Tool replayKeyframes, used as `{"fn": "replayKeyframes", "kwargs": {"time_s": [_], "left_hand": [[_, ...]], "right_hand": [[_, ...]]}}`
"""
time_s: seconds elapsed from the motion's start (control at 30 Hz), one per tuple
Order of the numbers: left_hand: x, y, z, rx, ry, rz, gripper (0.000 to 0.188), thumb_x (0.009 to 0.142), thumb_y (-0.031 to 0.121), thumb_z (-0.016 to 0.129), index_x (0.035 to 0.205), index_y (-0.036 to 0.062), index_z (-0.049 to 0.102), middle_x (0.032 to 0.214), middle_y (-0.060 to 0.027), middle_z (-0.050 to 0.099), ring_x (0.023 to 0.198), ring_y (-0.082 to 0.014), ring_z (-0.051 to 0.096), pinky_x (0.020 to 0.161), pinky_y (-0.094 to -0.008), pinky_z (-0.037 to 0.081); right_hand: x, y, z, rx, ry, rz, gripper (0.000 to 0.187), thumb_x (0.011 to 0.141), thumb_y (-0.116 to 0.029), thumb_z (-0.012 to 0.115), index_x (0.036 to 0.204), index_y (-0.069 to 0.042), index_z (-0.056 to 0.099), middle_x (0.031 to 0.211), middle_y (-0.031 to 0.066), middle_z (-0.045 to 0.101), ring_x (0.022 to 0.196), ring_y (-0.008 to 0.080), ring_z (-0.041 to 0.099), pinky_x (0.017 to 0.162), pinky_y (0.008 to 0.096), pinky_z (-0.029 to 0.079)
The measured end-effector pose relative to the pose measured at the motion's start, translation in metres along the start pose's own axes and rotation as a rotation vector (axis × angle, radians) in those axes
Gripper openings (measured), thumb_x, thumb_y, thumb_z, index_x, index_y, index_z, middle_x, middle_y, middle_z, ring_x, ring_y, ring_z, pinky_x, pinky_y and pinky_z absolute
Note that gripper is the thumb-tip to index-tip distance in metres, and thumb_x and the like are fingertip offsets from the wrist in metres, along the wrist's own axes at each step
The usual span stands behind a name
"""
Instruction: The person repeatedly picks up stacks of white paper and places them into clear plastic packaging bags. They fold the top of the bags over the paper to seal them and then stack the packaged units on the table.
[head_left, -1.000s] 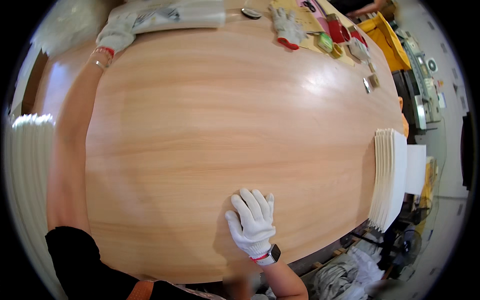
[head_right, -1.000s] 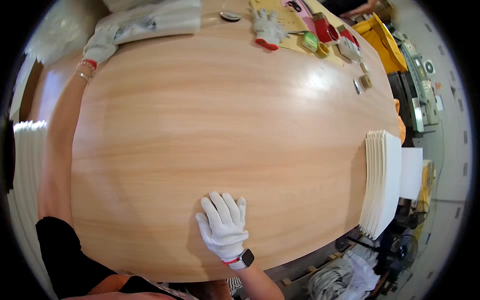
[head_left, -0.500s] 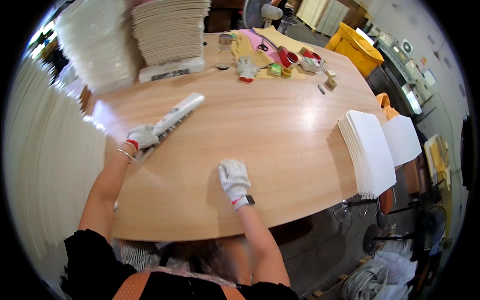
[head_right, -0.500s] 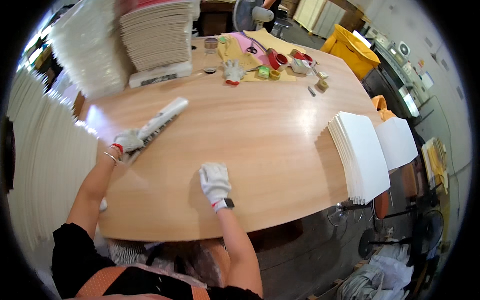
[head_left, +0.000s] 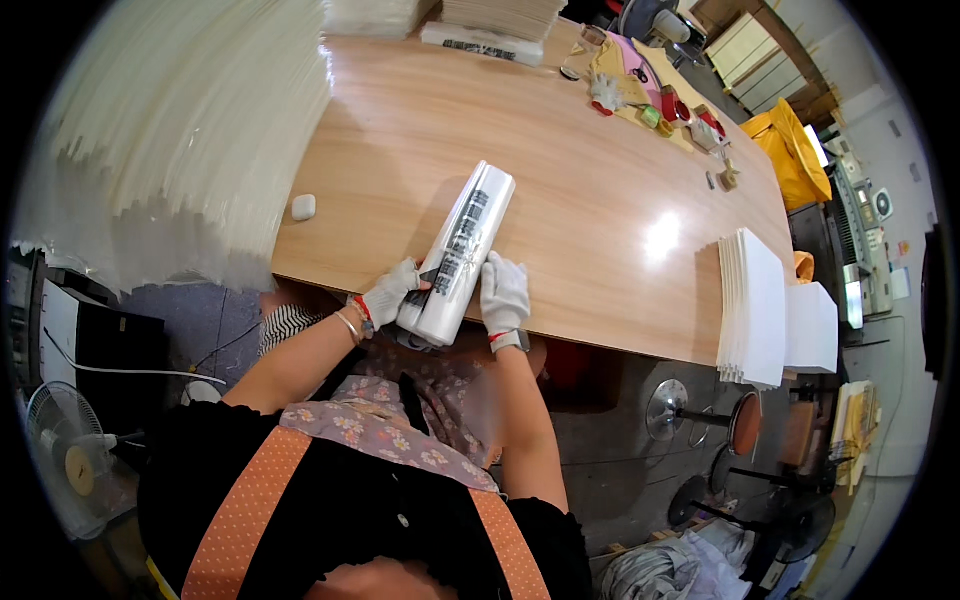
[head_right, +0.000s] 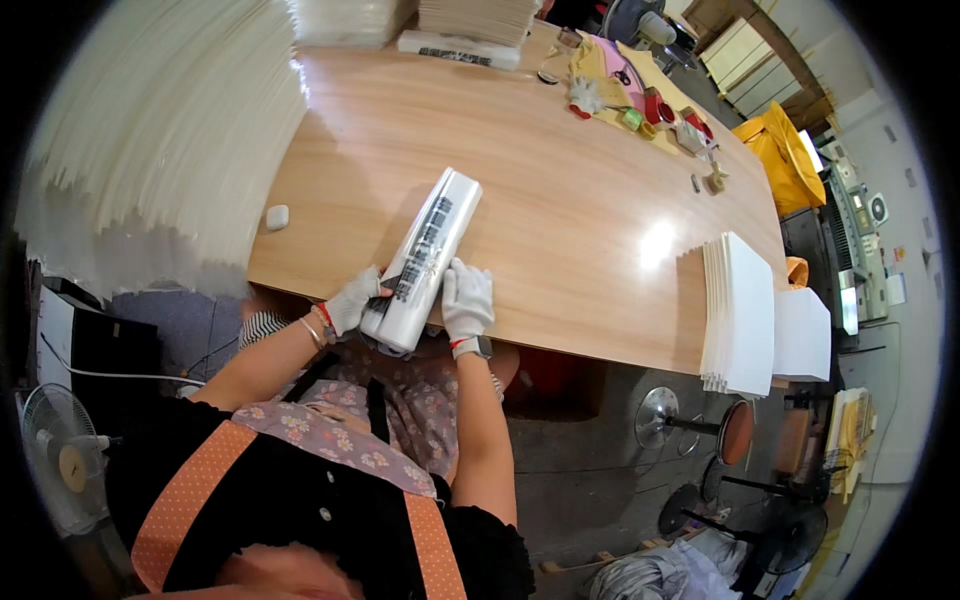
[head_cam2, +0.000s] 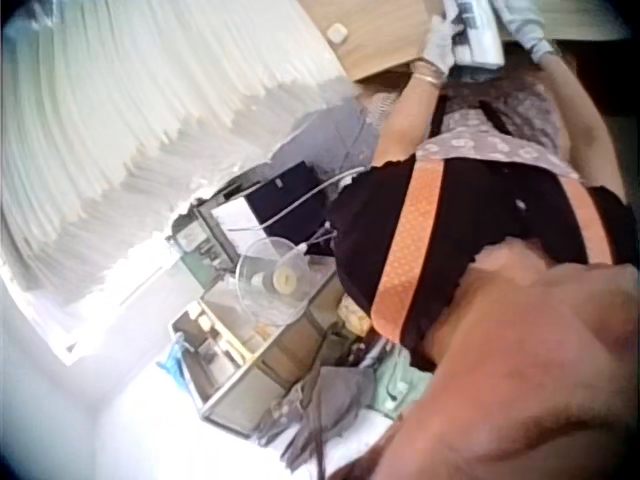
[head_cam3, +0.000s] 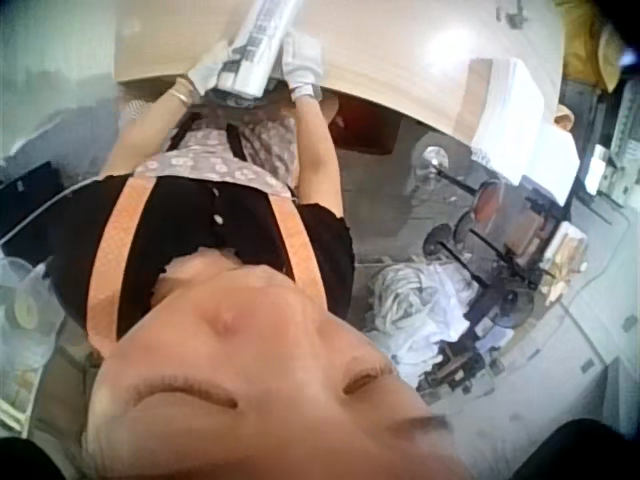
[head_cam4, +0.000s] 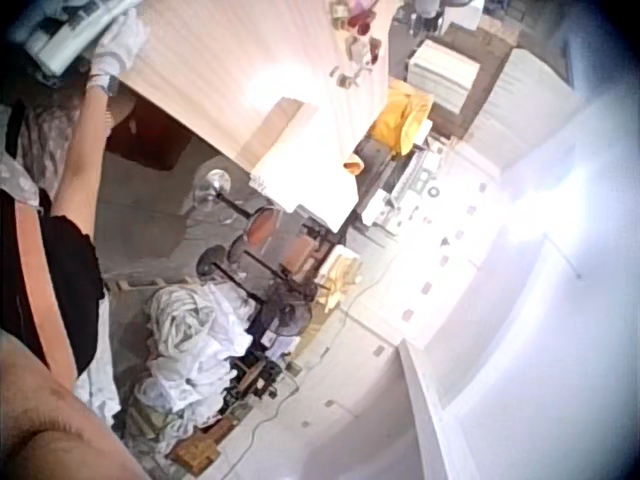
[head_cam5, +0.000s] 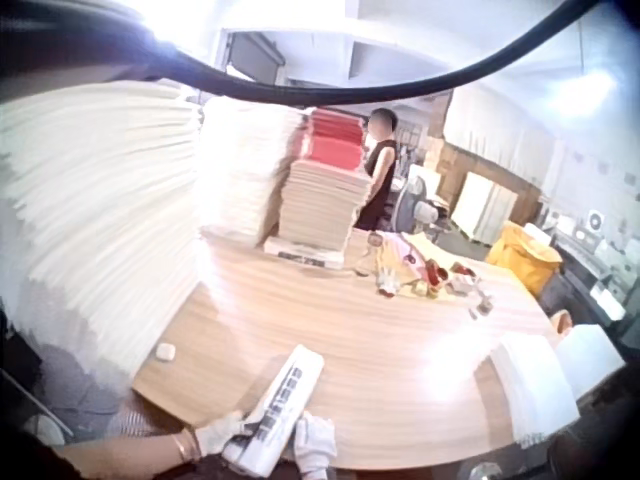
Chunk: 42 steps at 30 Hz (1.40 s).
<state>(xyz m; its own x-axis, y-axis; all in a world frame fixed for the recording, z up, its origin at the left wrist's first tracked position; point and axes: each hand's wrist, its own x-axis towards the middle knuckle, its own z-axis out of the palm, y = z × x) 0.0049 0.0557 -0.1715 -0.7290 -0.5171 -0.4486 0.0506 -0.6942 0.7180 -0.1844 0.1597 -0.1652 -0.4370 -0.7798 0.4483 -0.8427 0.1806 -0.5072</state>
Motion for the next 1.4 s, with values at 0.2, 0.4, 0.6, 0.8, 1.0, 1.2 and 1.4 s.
{"fn": "replayKeyframes", "kwargs": {"time_s": [0.2, 0.4, 0.6, 0.8, 1.0, 1.2, 1.4], "left_hand": [[-0.019, 0.022, 0.041, 1.243, 0.236, -0.006, 0.036, 0.078, 0.017, 0.061, 0.108, 0.0018, 0.047, 0.107, -0.0201, 0.054, 0.098, -0.0382, 0.055, 0.085, -0.0405, 0.045], [-0.018, 0.035, 0.049, 1.346, 0.242, 0.525, 0.040, 0.076, 0.020, 0.062, 0.111, 0.0036, 0.053, 0.117, -0.0149, 0.049, 0.105, -0.0352, 0.052, 0.090, -0.0423, 0.044], [-0.004, 0.031, 0.048, 1.474, 0.196, 0.610, 0.037, 0.077, 0.024, 0.067, 0.108, 0.0061, 0.056, 0.113, -0.0126, 0.052, 0.106, -0.0326, 0.052, 0.088, -0.0407, 0.045], [0.023, 0.030, 0.042, 1.439, 0.118, 0.844, 0.014, 0.080, 0.016, 0.061, 0.088, 0.0053, 0.063, 0.094, -0.0124, 0.058, 0.094, -0.0303, 0.056, 0.081, -0.0400, 0.047], [0.010, 0.026, 0.035, 1.108, 0.108, 0.622, 0.011, 0.083, 0.012, 0.058, 0.082, 0.0014, 0.060, 0.085, -0.0167, 0.059, 0.084, -0.0300, 0.058, 0.075, -0.0367, 0.047], [0.002, 0.007, 0.014, 0.958, 0.214, 0.565, 0.015, 0.087, 0.014, 0.053, 0.090, 0.0009, 0.058, 0.090, -0.0180, 0.061, 0.083, -0.0344, 0.059, 0.074, -0.0376, 0.047], [0.001, 0.009, 0.026, 0.891, 0.275, 0.470, 0.016, 0.089, 0.019, 0.051, 0.096, 0.0059, 0.057, 0.090, -0.0177, 0.062, 0.085, -0.0305, 0.061, 0.075, -0.0367, 0.047]], "right_hand": [[-0.014, 0.001, 0.015, 0.089, 0.000, 0.116, 0.037, 0.094, -0.026, 0.049, 0.121, -0.003, 0.057, 0.110, 0.0140, 0.063, 0.102, 0.0314, 0.056, 0.105, 0.0470, 0.033], [-0.017, 0.000, 0.014, 0.074, -0.059, 0.026, 0.037, 0.093, -0.027, 0.048, 0.122, -0.005, 0.057, 0.114, 0.0136, 0.061, 0.108, 0.0312, 0.054, 0.106, 0.0482, 0.032], [-0.016, -0.002, 0.015, 0.054, -0.042, 0.032, 0.036, 0.092, -0.024, 0.049, 0.120, -0.004, 0.058, 0.109, 0.0137, 0.063, 0.105, 0.0311, 0.055, 0.105, 0.0510, 0.031], [-0.014, -0.006, 0.016, 0.037, -0.037, 0.020, 0.033, 0.093, -0.023, 0.049, 0.117, -0.004, 0.060, 0.112, 0.0141, 0.063, 0.107, 0.0310, 0.056, 0.106, 0.0478, 0.032], [-0.012, -0.005, 0.015, 0.040, -0.046, 0.032, 0.034, 0.091, -0.023, 0.051, 0.116, -0.003, 0.061, 0.108, 0.0145, 0.064, 0.105, 0.0301, 0.056, 0.105, 0.0480, 0.032], [-0.015, -0.006, 0.017, 0.034, -0.031, 0.021, 0.035, 0.091, -0.025, 0.051, 0.115, -0.002, 0.061, 0.109, 0.0139, 0.064, 0.105, 0.0294, 0.056, 0.107, 0.0476, 0.031], [0.001, -0.016, 0.023, 0.084, -0.213, 0.213, 0.060, 0.088, -0.040, 0.054, 0.133, -0.002, 0.043, 0.128, 0.0184, 0.051, 0.123, 0.0321, 0.043, 0.111, 0.0472, 0.019]]}}
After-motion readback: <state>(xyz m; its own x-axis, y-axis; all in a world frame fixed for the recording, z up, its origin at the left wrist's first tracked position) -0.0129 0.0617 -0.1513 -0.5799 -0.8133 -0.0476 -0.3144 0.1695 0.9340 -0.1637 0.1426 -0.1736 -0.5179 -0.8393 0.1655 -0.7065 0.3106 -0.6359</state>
